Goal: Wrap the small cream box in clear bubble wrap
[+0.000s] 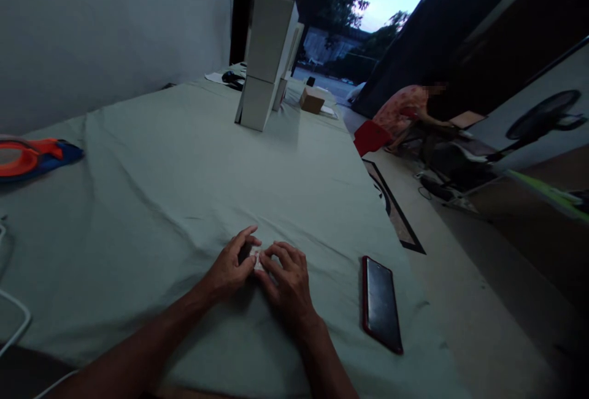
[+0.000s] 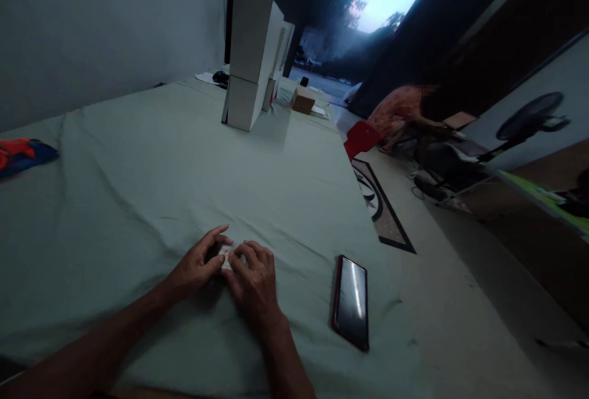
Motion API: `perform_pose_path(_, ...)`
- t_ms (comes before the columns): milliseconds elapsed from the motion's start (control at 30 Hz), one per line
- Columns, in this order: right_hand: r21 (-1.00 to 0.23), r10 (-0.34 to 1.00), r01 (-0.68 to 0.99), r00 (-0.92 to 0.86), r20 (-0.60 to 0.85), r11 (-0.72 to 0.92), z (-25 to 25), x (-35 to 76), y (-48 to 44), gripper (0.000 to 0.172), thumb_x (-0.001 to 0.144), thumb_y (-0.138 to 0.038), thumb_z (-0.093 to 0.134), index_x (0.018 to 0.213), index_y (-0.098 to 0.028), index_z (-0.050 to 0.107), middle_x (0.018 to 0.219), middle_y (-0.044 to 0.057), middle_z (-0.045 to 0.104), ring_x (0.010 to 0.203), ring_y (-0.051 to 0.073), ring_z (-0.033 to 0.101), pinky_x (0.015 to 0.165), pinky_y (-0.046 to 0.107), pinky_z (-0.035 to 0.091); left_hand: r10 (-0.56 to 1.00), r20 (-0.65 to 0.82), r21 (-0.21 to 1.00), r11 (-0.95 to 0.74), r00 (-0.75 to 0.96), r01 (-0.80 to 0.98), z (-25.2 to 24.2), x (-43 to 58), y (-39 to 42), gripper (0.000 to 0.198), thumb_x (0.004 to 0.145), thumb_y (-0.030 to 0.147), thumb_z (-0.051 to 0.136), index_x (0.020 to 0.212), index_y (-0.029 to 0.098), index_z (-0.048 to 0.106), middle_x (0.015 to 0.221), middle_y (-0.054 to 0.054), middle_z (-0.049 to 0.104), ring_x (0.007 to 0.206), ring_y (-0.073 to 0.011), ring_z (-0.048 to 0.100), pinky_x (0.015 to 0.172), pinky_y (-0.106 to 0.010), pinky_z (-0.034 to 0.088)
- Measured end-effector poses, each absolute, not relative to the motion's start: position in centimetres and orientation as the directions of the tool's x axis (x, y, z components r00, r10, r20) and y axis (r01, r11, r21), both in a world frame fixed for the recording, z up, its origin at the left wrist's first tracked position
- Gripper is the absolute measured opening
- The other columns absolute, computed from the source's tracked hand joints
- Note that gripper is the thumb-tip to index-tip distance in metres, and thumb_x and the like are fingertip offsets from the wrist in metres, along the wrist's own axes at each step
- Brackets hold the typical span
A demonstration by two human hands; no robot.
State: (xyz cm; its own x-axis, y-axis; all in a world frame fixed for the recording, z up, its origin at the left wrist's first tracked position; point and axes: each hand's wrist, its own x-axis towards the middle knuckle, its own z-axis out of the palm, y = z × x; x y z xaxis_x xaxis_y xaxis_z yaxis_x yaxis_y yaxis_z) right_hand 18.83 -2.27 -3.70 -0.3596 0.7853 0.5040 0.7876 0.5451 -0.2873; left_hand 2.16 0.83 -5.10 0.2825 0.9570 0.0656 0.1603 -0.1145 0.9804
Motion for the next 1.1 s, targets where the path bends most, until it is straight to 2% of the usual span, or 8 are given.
perform_pose_path(100,-0.351,0.779,0.752,-0.33,0.533,0.559,-3.7,19.0,-2.4,0.019,0.086,-0.028,0.063,0.104,-0.025,0.064,0.107,0.006,0.065,0.113,0.026,0.052,0.094,0.043,0.038,0.954,0.081,0.976,-0.135,0.289,0.17,-4.9,2.0,0.7,0.058,0.082,0.02,0.051,0.139,0.021,0.039,0.121,-0.007,0.059,0.11,-0.0199,0.055,0.1,-0.037,0.041)
perform_pose_path(200,-0.499,0.807,0.69,-0.217,0.549,0.524,-3.6,19.8,-2.5,0.016,0.087,-0.029,0.06,0.102,-0.026,0.065,0.116,0.007,0.062,0.114,0.025,0.053,0.095,0.044,0.041,0.953,0.08,0.977,-0.134,0.291,0.168,-4.8,1.9,0.6,0.06,0.081,0.02,0.051,0.14,0.021,0.039,0.121,-0.008,0.059,0.107,-0.0201,0.056,0.096,-0.036,0.044)
perform_pose_path(300,-0.606,0.844,0.648,-0.11,0.525,0.462,-3.6,20.6,-2.3,0.021,0.089,-0.024,0.055,0.108,-0.026,0.063,0.121,0.008,0.06,0.116,0.025,0.053,0.097,0.045,0.042,0.956,0.061,0.981,-0.11,0.287,0.157,-4.9,1.9,0.6,0.061,0.08,0.018,0.052,0.14,0.021,0.039,0.121,-0.008,0.059,0.1,-0.0189,0.058,0.087,-0.032,0.048)
perform_pose_path(600,-0.607,0.864,0.642,-0.189,0.466,0.468,-4.4,20.0,-2.5,0.031,0.089,-0.025,0.055,0.12,-0.028,0.06,0.13,0.008,0.057,0.123,0.025,0.05,0.102,0.046,0.04,0.955,0.109,0.982,-0.147,0.277,0.12,-5.5,2.2,0.7,0.06,0.08,0.017,0.053,0.139,0.019,0.041,0.117,-0.008,0.06,0.108,-0.0203,0.056,0.102,-0.038,0.04)
perform_pose_path(767,-0.765,0.925,0.571,0.023,0.378,0.298,-4.9,20.2,-2.0,0.038,0.088,-0.028,0.055,0.126,-0.024,0.054,0.126,0.01,0.06,0.117,0.024,0.054,0.099,0.043,0.044,0.958,0.059,0.985,-0.102,0.28,0.141,-5.4,2.2,0.7,0.061,0.08,0.018,0.052,0.14,0.022,0.041,0.119,-0.008,0.06,0.103,-0.0198,0.058,0.092,-0.035,0.046)
perform_pose_path(900,-0.847,0.967,0.5,0.069,0.246,0.18,-4.8,20.3,-0.6,0.034,0.081,-0.031,0.062,0.114,-0.022,0.062,0.122,0.01,0.063,0.112,0.026,0.057,0.095,0.042,0.046,0.957,0.058,0.98,-0.11,0.284,0.168,-5.1,2.2,0.7,0.059,0.081,0.019,0.052,0.139,0.021,0.041,0.119,-0.008,0.06,0.106,-0.0207,0.057,0.092,-0.035,0.046)
perform_pose_path(1033,-0.818,0.97,0.526,-0.056,0.238,0.231,-4.0,19.9,0.6,0.013,0.081,-0.028,0.061,0.09,-0.022,0.068,0.115,0.008,0.066,0.11,0.025,0.058,0.096,0.041,0.044,0.955,0.079,0.979,-0.128,0.285,0.158,-5.1,2.2,0.7,0.059,0.081,0.017,0.051,0.139,0.021,0.041,0.12,-0.008,0.059,0.112,-0.0213,0.055,0.101,-0.038,0.041)
perform_pose_path(1100,-0.78,0.961,0.568,-0.078,0.266,0.262,-3.5,19.6,0.9,0.008,0.082,-0.026,0.059,0.08,-0.022,0.067,0.111,0.008,0.066,0.108,0.024,0.058,0.095,0.041,0.043,0.954,0.071,0.98,-0.121,0.29,0.155,-5.0,2.2,0.8,0.061,0.081,0.017,0.052,0.14,0.021,0.04,0.124,-0.009,0.057,0.117,-0.0222,0.052,0.103,-0.039,0.039)
